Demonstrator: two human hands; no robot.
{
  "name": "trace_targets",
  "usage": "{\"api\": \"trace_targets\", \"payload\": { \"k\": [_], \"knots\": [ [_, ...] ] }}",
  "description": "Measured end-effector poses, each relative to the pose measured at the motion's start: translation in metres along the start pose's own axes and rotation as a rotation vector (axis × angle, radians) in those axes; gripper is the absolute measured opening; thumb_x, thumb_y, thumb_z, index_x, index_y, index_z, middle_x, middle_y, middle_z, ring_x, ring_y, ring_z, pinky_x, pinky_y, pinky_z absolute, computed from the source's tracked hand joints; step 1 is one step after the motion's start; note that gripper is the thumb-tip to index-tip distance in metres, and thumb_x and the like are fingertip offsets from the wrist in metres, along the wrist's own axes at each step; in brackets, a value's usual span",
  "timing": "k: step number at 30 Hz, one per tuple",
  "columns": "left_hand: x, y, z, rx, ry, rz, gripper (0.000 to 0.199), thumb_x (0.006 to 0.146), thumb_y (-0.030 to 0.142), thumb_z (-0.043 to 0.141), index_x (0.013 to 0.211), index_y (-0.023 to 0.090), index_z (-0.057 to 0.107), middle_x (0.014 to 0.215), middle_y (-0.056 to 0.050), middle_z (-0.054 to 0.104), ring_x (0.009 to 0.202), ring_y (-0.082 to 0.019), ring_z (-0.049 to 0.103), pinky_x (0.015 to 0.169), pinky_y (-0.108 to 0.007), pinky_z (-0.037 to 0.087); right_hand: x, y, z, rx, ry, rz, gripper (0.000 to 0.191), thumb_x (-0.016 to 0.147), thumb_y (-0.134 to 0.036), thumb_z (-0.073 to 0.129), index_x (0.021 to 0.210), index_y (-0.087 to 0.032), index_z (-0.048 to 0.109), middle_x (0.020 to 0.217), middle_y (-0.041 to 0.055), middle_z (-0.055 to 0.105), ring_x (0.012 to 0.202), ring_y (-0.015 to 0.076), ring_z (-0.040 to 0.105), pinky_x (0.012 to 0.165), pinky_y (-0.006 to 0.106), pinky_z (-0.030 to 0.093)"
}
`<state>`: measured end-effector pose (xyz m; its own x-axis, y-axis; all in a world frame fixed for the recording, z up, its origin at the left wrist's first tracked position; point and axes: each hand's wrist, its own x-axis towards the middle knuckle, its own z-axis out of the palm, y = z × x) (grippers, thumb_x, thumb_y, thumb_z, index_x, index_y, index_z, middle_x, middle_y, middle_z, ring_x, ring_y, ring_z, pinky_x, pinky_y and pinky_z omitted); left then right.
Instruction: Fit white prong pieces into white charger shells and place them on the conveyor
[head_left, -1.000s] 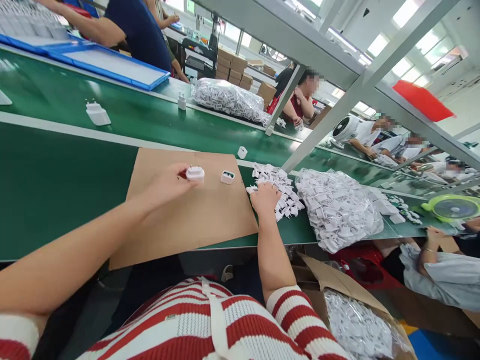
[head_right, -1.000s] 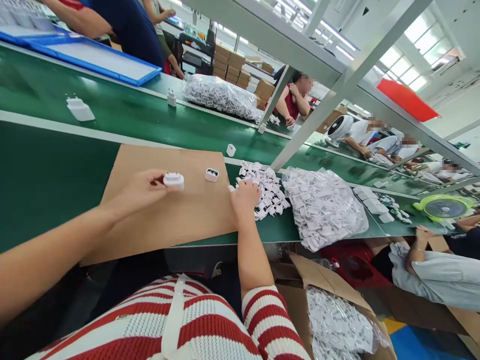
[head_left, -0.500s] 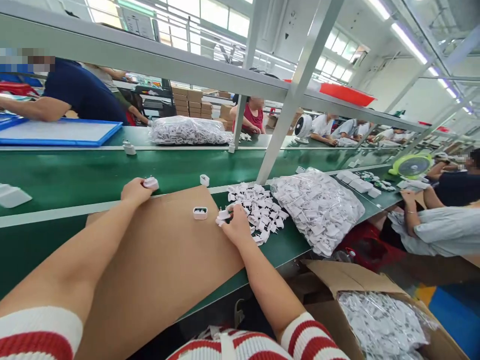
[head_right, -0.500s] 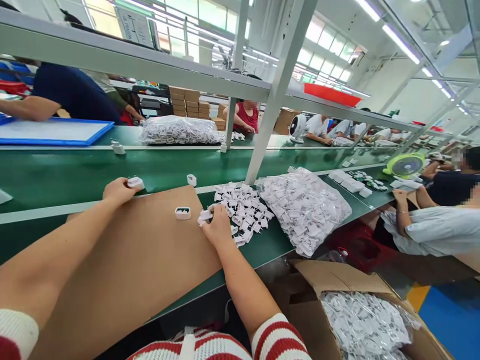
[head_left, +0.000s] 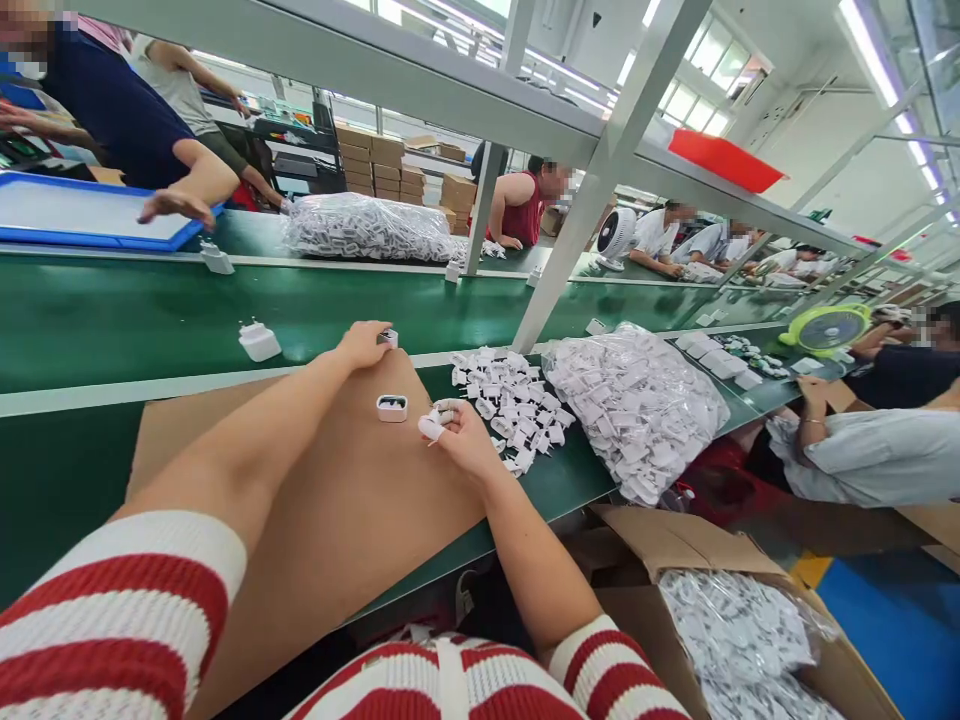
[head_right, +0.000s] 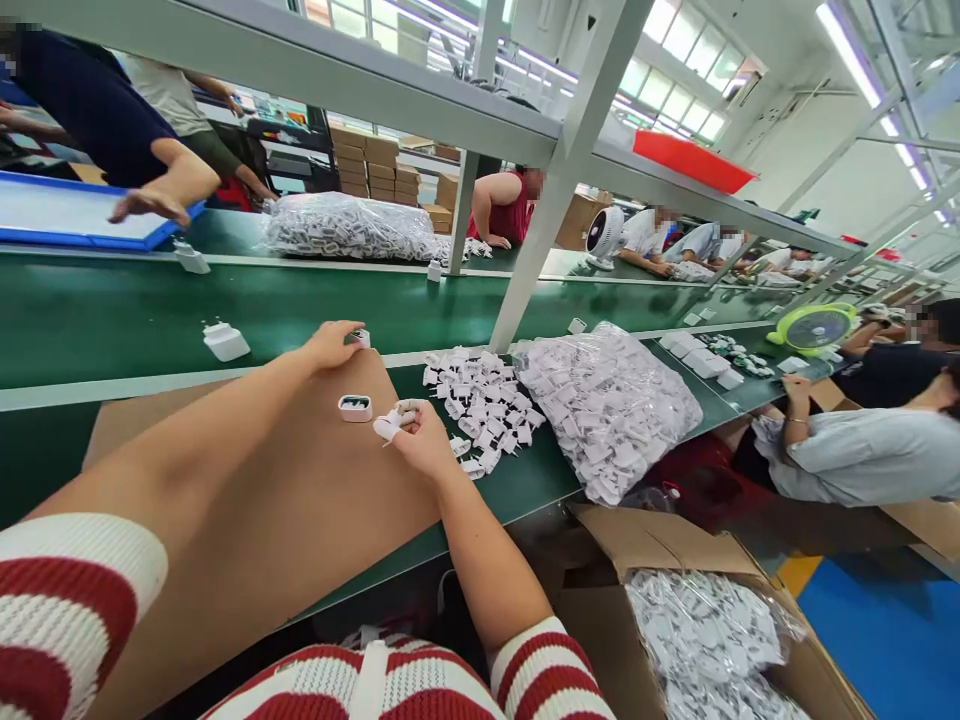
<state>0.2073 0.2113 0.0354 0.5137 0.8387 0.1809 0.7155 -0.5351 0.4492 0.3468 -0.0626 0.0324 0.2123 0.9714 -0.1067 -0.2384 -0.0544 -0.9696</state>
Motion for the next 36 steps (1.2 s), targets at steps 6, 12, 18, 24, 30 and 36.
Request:
{"api": "trace_targets", "payload": {
  "k": [6, 12, 18, 24, 30, 36],
  "knots": [
    [-0.012, 0.015, 0.018, -0.074, 0.232, -0.042, 0.038, 0.085, 0.030, 0.061, 0.117, 0.011, 0.063, 0.123, -0.020, 0.060, 0.117, -0.033, 0.057, 0.106, -0.046, 0.045, 0.005, 0.003, -0.003, 0.073, 0.060, -0.031, 0.060, 0.059, -0.031, 0.086, 0.105, -0.024, 0.049, 0.091, -0.0050, 0.066, 0.060, 0.0100, 0.066, 0.053, 0.022, 0.048],
    [-0.054, 0.046, -0.031, -0.175, 0.539, 0.076, 0.033, 0.088, 0.037, 0.065, 0.115, 0.018, 0.061, 0.119, -0.012, 0.061, 0.113, -0.028, 0.057, 0.103, -0.040, 0.046, 0.005, -0.005, -0.008, 0.268, -0.009, -0.054, 0.047, 0.067, -0.041, 0.083, 0.106, -0.022, 0.063, 0.083, -0.0039, 0.067, 0.061, 0.0092, 0.064, 0.059, 0.023, 0.052],
    [-0.211, 0.069, -0.054, -0.245, 0.215, 0.143, 0.038, 0.083, 0.050, 0.070, 0.110, 0.024, 0.069, 0.106, -0.005, 0.070, 0.099, -0.026, 0.064, 0.088, -0.036, 0.050, -0.007, -0.006, -0.011, 0.420, -0.207, -0.013, 0.046, 0.068, -0.030, 0.080, 0.112, -0.023, 0.066, 0.104, 0.0014, 0.075, 0.098, 0.0206, 0.074, 0.097, 0.038, 0.057],
    [-0.332, 0.086, -0.021, -0.221, 0.068, -0.035, 0.027, 0.089, 0.046, 0.066, 0.104, 0.024, 0.070, 0.105, -0.003, 0.073, 0.097, -0.026, 0.066, 0.087, -0.038, 0.049, -0.017, 0.006, -0.006, 0.249, -0.139, -0.040, 0.042, 0.059, -0.024, 0.087, 0.099, -0.022, 0.072, 0.099, 0.0004, 0.076, 0.085, 0.0130, 0.070, 0.069, 0.022, 0.053],
    [-0.357, 0.090, 0.005, -0.295, 0.229, -0.149, 0.039, 0.087, 0.044, 0.069, 0.119, 0.022, 0.064, 0.117, -0.007, 0.070, 0.106, -0.027, 0.064, 0.093, -0.041, 0.047, -0.037, 0.009, 0.007, 0.131, -0.182, -0.055, 0.043, 0.064, -0.027, 0.085, 0.104, -0.024, 0.070, 0.099, 0.0012, 0.075, 0.083, 0.0133, 0.067, 0.060, 0.020, 0.046],
    [-0.356, 0.086, 0.006, -0.312, 0.215, -0.126, 0.027, 0.090, 0.042, 0.066, 0.106, 0.021, 0.069, 0.105, -0.005, 0.072, 0.097, -0.026, 0.063, 0.086, -0.039, 0.046, -0.080, 0.003, 0.034, -0.254, -0.293, -0.257, 0.027, 0.080, -0.033, 0.075, 0.106, -0.025, 0.071, 0.104, 0.0037, 0.074, 0.094, 0.0186, 0.068, 0.074, 0.030, 0.055]
  ]
}}
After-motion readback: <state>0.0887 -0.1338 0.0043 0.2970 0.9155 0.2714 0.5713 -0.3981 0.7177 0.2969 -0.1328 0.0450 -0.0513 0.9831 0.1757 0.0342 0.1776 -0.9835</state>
